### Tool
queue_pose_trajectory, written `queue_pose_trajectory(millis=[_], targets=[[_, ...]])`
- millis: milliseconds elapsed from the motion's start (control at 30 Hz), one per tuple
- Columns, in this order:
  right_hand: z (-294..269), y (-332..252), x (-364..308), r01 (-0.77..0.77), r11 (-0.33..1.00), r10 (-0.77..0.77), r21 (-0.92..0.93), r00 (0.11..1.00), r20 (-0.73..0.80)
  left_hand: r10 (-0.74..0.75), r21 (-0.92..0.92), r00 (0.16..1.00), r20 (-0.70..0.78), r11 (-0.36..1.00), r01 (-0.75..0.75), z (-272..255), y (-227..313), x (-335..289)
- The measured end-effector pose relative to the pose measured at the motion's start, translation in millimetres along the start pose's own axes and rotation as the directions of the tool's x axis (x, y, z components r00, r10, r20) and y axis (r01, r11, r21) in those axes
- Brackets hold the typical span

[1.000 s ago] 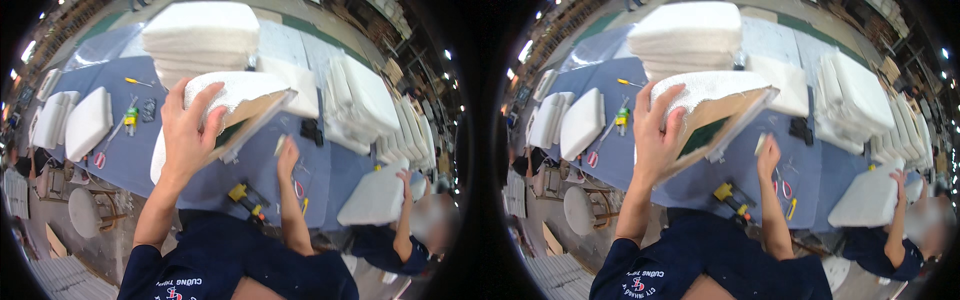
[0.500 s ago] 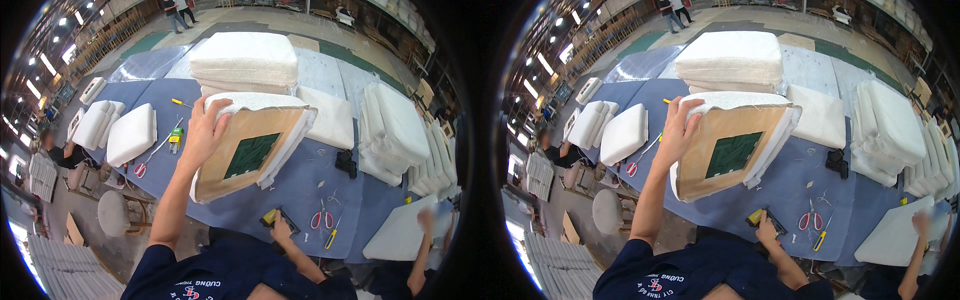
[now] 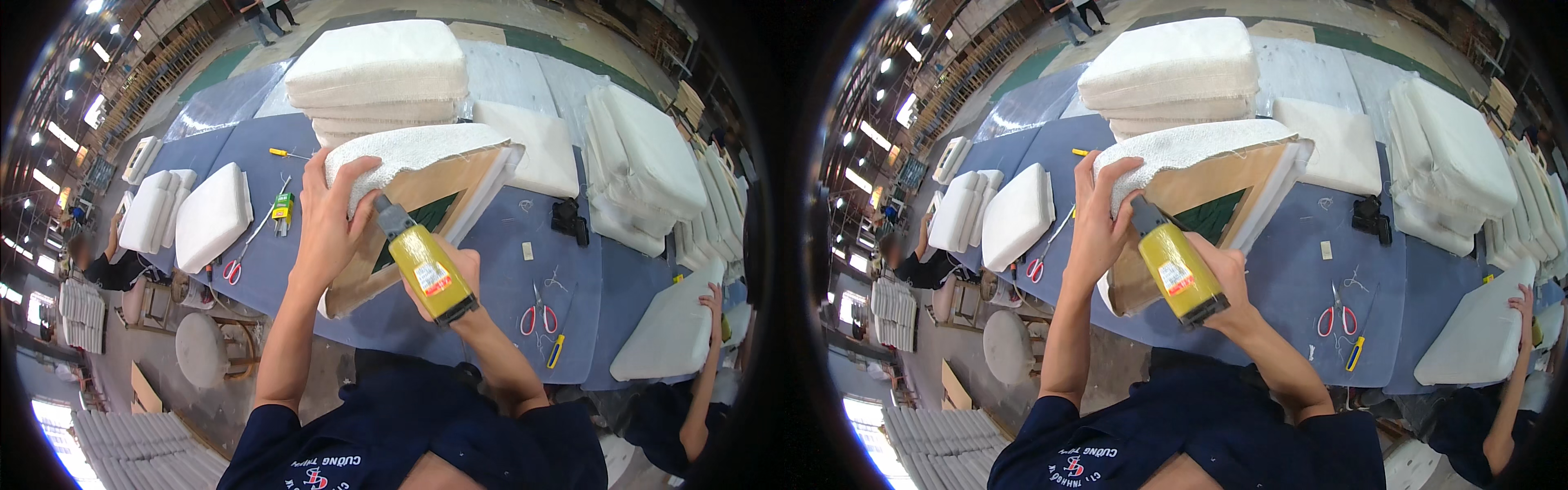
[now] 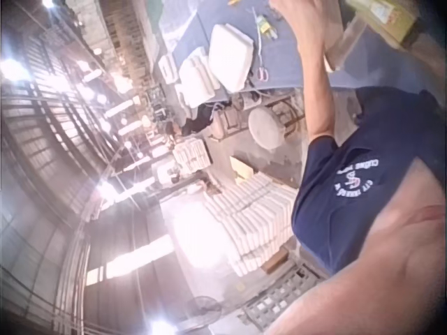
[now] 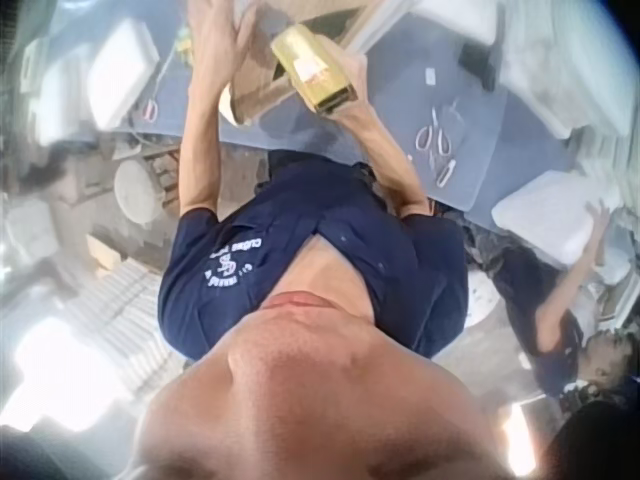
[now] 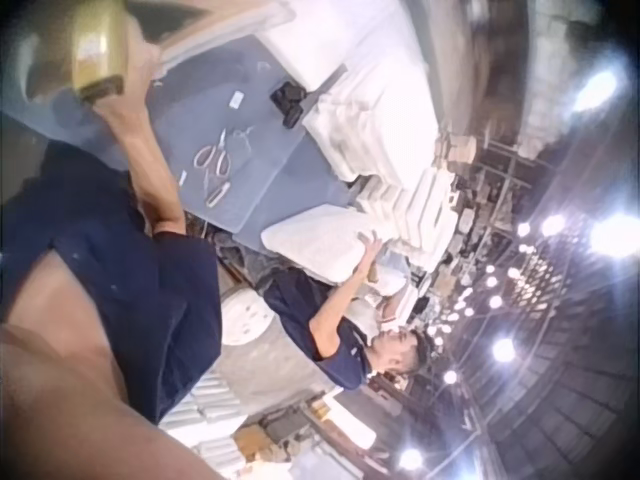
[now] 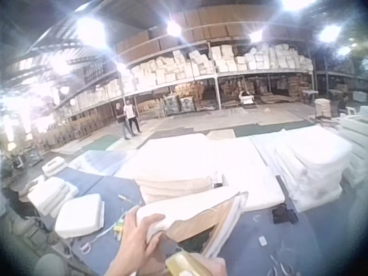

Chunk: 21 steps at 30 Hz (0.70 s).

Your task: The person wraps white fabric around rectangular foam blocks, secures the fabric with a staple gun, and trims excess fabric with scissors. The person repeats this process for multiple cushion units on a workbench.

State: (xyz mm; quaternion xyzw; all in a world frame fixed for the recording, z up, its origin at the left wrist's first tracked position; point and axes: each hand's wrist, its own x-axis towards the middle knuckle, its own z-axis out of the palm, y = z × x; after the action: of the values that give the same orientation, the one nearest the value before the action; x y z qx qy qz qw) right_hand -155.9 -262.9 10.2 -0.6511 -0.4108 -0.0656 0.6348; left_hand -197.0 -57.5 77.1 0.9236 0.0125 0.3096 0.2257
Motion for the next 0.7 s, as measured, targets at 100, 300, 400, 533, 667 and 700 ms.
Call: queue_pose_trajectory(millis=[100, 300, 400, 533, 667, 700], targets=[[2.9, -0.9, 3.8, -0.003, 0.999, 0.002, 0.039, 1.0, 0.024, -0.005, -0.005, 1.0, 0.008, 1.0, 0.005, -3.8, 5.7, -3.1], [1.1, 2.3, 13.6, -0.013, 1.0, 0.011, 0.025, 0.995, 0.094, 0.014, -0.08, 1.0, 0.014, 0.997, -0.013, 0.8, -0.1, -3.8], [3.3, -2.9, 20.7, -0.068, 0.997, 0.064, 0.025, 0.989, 0.135, 0.061, -0.053, 0.997, 0.047, 0.997, -0.058, -7.9, -28.8, -1.9], [-5.7, 18.1, -28.9, -0.093, 0.991, 0.086, 0.099, 0.994, 0.071, 0.03, -0.137, 0.954, 0.299, 0.991, 0.011, -65.2, -83.9, -14.4], [-25.0, 96.8, -144.4, -0.45, 0.756, 0.556, -0.474, 0.825, 0.103, -0.257, 0.079, 0.773, 0.58, 0.962, 0.26, -130.6, -112.2, -19.1], [-26.7, 119.5, -169.5, -0.528, 0.665, 0.645, -0.529, 0.763, 0.05, -0.343, 0.249, 0.757, 0.556, 0.938, 0.242, -122.0, -105.0, -23.5]])
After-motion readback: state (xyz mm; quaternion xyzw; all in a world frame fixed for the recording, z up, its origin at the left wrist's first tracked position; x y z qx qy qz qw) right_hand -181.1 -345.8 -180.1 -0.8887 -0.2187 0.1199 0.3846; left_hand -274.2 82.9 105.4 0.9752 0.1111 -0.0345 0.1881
